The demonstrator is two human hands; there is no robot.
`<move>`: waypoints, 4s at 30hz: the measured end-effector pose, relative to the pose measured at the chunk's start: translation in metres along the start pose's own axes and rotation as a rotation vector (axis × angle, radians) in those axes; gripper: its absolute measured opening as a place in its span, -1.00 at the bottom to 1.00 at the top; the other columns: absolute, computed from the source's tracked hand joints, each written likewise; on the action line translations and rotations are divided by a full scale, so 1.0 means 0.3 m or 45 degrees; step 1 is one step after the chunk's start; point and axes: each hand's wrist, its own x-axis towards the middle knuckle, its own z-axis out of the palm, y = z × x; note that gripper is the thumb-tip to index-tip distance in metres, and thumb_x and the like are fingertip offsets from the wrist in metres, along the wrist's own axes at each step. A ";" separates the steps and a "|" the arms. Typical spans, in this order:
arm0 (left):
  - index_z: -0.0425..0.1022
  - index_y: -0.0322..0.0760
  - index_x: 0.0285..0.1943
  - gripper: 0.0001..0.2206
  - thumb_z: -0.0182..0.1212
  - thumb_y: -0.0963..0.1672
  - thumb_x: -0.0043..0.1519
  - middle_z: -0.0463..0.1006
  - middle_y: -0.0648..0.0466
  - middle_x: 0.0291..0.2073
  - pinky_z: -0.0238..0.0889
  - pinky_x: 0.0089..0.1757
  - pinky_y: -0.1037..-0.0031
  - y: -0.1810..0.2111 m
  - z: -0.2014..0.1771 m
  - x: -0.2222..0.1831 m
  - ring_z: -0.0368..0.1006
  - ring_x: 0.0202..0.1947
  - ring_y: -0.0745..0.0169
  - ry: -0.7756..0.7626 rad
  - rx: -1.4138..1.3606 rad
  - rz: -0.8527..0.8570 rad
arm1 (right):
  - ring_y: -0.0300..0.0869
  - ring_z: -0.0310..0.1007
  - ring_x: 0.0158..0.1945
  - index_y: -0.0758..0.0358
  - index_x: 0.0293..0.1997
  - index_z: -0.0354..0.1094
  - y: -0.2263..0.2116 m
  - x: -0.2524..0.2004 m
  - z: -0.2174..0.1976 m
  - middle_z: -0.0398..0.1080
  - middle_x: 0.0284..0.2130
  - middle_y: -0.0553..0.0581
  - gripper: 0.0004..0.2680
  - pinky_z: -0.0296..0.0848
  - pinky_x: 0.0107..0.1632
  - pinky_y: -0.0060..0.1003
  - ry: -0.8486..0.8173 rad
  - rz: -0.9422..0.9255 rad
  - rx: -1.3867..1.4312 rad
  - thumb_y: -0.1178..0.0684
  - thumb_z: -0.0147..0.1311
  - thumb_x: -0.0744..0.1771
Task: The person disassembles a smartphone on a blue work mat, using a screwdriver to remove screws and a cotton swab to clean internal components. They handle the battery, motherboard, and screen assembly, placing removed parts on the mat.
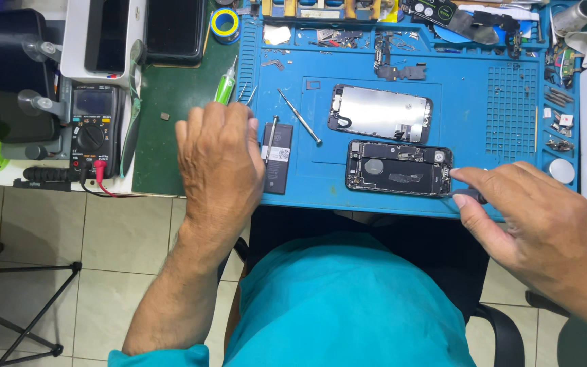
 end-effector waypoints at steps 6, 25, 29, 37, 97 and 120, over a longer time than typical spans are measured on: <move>0.46 -0.25 -0.15 -0.81 0.38 -0.10 0.28 0.43 -0.05 -0.30 0.23 -0.14 0.11 -0.046 0.027 0.002 0.33 -0.23 -0.06 -0.021 0.197 0.001 | 0.03 0.53 -0.17 0.39 0.12 0.42 0.015 -0.010 -0.004 0.53 -0.22 0.21 -0.72 0.49 -0.08 -0.08 -0.023 -0.006 -0.013 0.07 0.19 0.33; 0.27 -0.44 0.42 -0.59 -0.01 -0.30 0.34 0.37 0.06 -0.40 0.26 -0.39 0.31 0.289 0.038 -0.058 0.31 -0.39 0.12 -0.109 -0.319 0.860 | -0.05 0.40 -0.32 0.40 0.06 0.40 -0.024 0.006 -0.037 0.42 -0.34 0.19 -0.80 0.43 -0.28 -0.19 0.003 0.092 0.150 0.18 0.21 0.35; 0.51 -0.32 -0.18 -0.90 0.12 -0.30 0.29 0.38 0.08 -0.38 0.12 -0.48 0.47 0.335 0.071 -0.046 0.27 -0.39 0.23 0.136 -0.279 0.949 | -0.02 0.42 -0.29 0.42 0.06 0.41 -0.026 0.004 -0.039 0.43 -0.32 0.23 -0.80 0.44 -0.22 -0.17 0.023 0.065 0.130 0.20 0.22 0.35; 0.54 -0.32 -0.14 -0.90 0.15 -0.29 0.27 0.35 0.09 -0.34 0.12 -0.51 0.52 0.341 0.098 -0.060 0.31 -0.32 0.23 0.140 -0.193 0.954 | -0.06 0.41 -0.31 0.38 -0.01 0.40 -0.027 0.010 -0.039 0.42 -0.35 0.18 -0.86 0.44 -0.24 -0.22 0.008 0.047 0.141 0.20 0.19 0.37; 0.56 -0.42 -0.03 -0.89 0.15 -0.30 0.34 0.48 -0.06 -0.26 0.21 -0.44 0.46 0.346 0.068 -0.060 0.32 -0.35 0.13 0.127 -0.309 0.878 | -0.37 0.01 -0.56 0.45 0.05 0.51 0.032 -0.153 0.036 0.53 -0.16 0.16 -0.94 -0.03 -0.45 -0.51 0.680 0.938 0.371 0.31 0.21 0.47; 0.52 -0.09 0.02 -0.83 0.03 -0.17 0.34 0.37 -0.11 -0.13 0.03 -0.70 0.38 0.621 0.199 0.090 0.22 -0.75 0.28 -0.024 -0.275 0.925 | -0.10 0.52 -0.19 0.46 0.03 0.47 0.111 -0.128 0.102 0.53 -0.15 0.27 -0.91 0.46 -0.19 -0.35 0.687 0.679 0.451 0.24 0.20 0.44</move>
